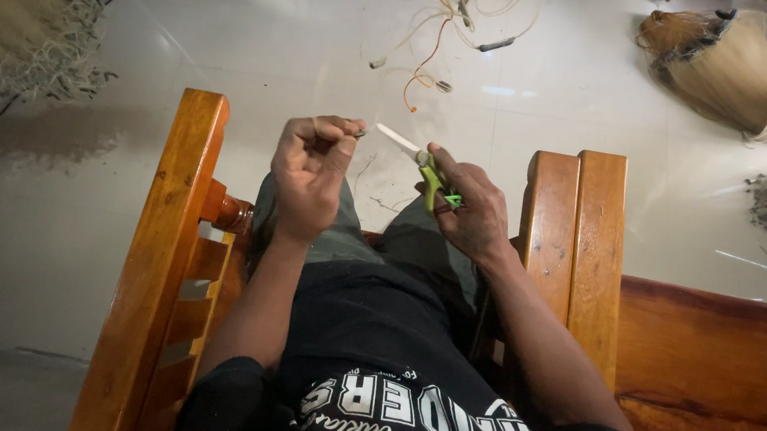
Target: Repairing a fishing net by tying knots with a net needle and cutting excess line with scissors
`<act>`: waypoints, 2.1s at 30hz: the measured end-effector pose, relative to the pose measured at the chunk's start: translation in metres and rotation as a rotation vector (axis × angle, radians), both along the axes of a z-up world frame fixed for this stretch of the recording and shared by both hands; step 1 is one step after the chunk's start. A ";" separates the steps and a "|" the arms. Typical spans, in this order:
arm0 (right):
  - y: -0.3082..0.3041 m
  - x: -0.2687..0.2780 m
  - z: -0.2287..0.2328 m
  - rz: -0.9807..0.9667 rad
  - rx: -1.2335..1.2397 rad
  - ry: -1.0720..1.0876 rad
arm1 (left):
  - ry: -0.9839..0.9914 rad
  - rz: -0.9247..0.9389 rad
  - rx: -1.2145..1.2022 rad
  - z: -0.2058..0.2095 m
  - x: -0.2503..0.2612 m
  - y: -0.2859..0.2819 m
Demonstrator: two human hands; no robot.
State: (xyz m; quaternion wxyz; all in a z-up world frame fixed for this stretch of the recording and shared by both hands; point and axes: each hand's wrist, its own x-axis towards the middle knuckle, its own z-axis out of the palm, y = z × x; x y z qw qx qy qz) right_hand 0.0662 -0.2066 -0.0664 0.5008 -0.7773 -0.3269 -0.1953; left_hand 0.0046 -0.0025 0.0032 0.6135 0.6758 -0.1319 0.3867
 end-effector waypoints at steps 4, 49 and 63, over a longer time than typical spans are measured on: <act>-0.002 0.003 -0.005 -0.009 0.033 -0.071 | 0.027 -0.094 -0.217 -0.006 0.002 0.001; -0.005 0.013 -0.018 -0.176 0.079 -0.414 | -0.024 -0.174 -0.160 -0.012 -0.012 -0.024; -0.004 0.015 -0.016 -0.123 0.111 -0.414 | -0.023 -0.202 -0.183 -0.011 -0.009 -0.027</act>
